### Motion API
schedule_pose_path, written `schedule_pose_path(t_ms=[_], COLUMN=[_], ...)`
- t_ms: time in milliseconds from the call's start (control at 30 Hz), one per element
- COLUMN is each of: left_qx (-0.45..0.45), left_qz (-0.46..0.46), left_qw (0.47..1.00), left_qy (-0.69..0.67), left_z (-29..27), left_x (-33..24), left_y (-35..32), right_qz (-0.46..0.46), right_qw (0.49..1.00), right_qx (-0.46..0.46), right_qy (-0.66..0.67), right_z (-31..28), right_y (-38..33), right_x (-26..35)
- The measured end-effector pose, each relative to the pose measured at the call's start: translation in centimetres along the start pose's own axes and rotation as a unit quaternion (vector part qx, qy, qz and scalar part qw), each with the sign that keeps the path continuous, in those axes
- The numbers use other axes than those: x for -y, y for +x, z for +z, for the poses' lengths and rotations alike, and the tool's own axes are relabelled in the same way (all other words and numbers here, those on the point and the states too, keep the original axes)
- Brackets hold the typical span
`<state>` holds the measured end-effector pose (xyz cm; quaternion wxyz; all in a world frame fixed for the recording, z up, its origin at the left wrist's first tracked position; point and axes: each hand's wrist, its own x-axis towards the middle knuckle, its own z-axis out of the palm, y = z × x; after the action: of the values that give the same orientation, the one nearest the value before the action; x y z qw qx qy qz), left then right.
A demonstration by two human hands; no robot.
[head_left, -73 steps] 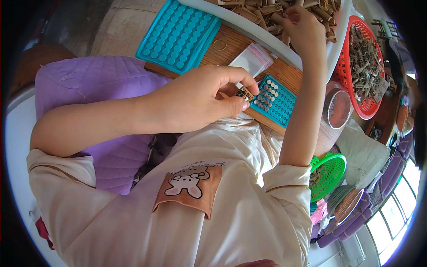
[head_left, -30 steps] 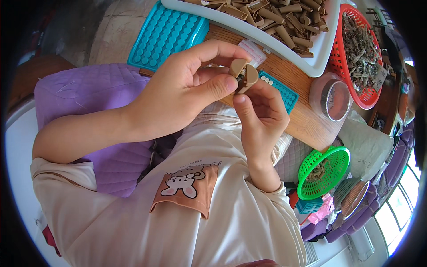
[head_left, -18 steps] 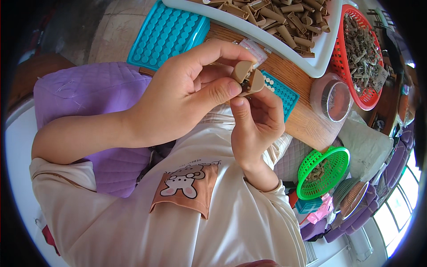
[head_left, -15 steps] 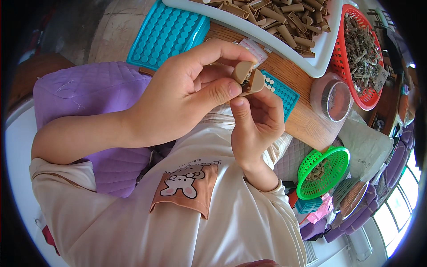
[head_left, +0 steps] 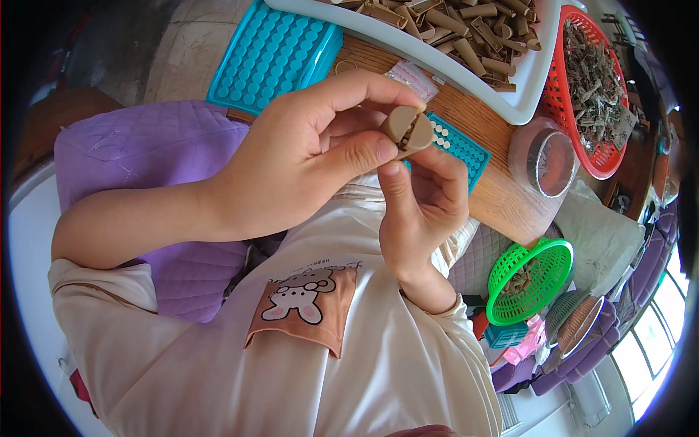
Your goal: The person assembles small battery holders by hand, inserting white discs into them.
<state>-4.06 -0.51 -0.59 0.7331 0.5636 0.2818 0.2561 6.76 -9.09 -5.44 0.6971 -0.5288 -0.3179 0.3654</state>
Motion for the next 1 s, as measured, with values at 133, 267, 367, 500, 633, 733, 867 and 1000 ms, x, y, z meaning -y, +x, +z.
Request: schedule_pose_path(t_ms=[133,267,367,500,633,733,867,1000], left_qx=[0.005,0.0,0.019,0.04,0.046,0.081,0.096,0.074], left_qz=[-0.018,-0.04,-0.001,0.153,0.242,0.224,0.223,0.074], left_qw=[1.0,0.999,0.991,0.916,0.905,0.913,0.912,0.964], left_qy=[-0.008,-0.021,0.135,0.368,0.347,0.331,0.33,0.244], left_z=[0.0,0.3,0.1,-0.2,0.7,0.9,0.7,0.3], left_x=[0.0,0.0,-0.2,-0.3,-0.3,-0.4,-0.1,-0.1], left_y=[-0.1,-0.3,-0.4,0.2,0.1,-0.4,-0.6,-0.8], right_qz=[0.018,0.025,0.071,-0.018,-0.143,-0.068,-0.027,-0.01], right_qw=[1.0,0.999,0.995,0.975,0.965,0.986,0.978,0.949], right_qx=[0.008,0.028,0.07,0.155,0.208,0.148,0.204,0.294], right_qy=[-0.006,-0.003,-0.005,-0.156,-0.074,0.041,0.017,-0.11], right_z=[-0.1,0.1,0.6,1.1,1.7,2.2,1.8,-0.5], right_y=[0.2,0.6,0.7,0.6,-1.2,-2.1,-1.4,0.6], right_x=[0.0,0.2,0.0,-0.2,-1.7,-2.5,-1.1,0.3])
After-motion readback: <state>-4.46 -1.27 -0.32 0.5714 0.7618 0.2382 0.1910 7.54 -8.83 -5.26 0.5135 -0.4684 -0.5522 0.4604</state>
